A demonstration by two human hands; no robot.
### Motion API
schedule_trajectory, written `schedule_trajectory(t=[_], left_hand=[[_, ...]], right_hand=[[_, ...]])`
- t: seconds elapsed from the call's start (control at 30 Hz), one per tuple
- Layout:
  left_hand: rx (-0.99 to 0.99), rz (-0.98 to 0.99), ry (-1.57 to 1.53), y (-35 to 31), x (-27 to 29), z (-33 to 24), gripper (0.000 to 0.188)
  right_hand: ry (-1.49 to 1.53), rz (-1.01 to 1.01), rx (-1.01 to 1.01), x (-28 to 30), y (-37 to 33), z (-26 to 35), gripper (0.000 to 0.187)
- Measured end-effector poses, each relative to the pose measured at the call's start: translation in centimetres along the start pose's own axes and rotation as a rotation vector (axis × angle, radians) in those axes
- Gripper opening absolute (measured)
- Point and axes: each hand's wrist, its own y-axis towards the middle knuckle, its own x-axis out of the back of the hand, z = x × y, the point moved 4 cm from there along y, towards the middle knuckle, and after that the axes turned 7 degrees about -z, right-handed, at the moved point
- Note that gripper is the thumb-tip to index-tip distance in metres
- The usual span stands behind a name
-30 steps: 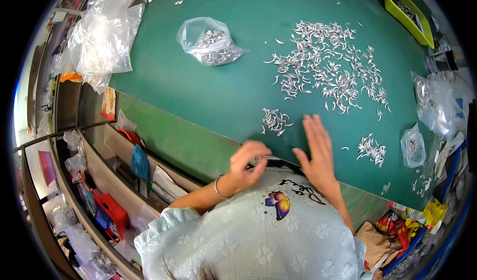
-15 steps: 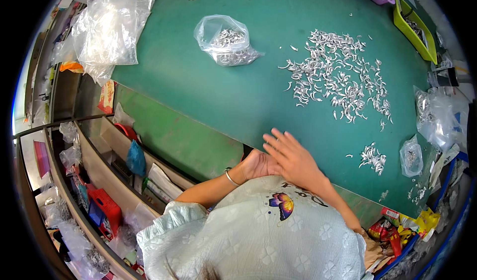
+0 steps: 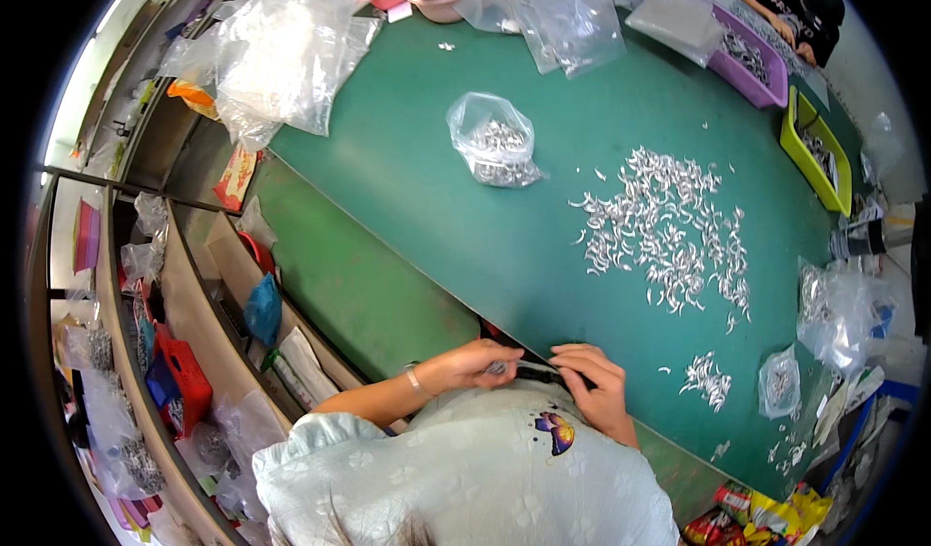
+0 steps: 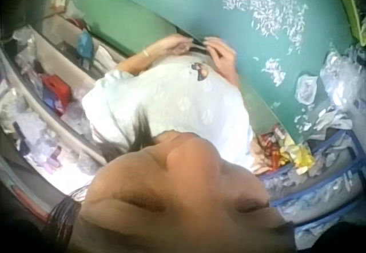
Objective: The person sorts small silver metal hooks by hand on a green work surface, organizing them into piles and eventually placing some into small plastic bags.
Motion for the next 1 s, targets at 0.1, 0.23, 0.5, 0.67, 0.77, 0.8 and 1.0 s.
schedule_trajectory(t=[0.1, 0.23, 0.5, 0.67, 0.77, 0.8, 1.0], left_hand=[[-0.098, -0.04, 0.114, -5.1, -2.3, -4.4, 0.04], [-0.541, -0.334, 0.069, -7.8, -4.3, -14.5, 0.039], [-1.185, -0.719, 0.816, -7.2, -3.3, -31.6, 0.036], [-1.381, -0.894, 1.378, -5.9, -3.8, -31.3, 0.022], [-1.492, -0.918, 1.418, -7.1, -4.9, -29.9, 0.02], [-1.538, -0.957, 1.348, -7.8, -5.1, -29.2, 0.017], [-1.767, -0.796, 1.141, -8.1, -10.4, -22.8, 0.007]], right_hand=[[-0.081, -0.213, -0.105, 2.4, 0.0, -1.1, 0.014], [-0.117, -0.342, -0.174, 3.8, -0.2, -1.5, 0.01], [-0.159, -0.348, -0.109, 3.7, -1.0, -0.4, 0.012], [-0.199, -0.439, -0.119, 5.4, -0.9, -0.2, 0.012], [-0.249, -0.456, -0.121, 7.1, -1.2, -0.3, 0.012], [-0.278, -0.494, -0.107, 7.9, -1.5, -0.2, 0.011], [-0.692, -0.815, -0.116, 14.9, -6.1, -0.4, 0.018]])
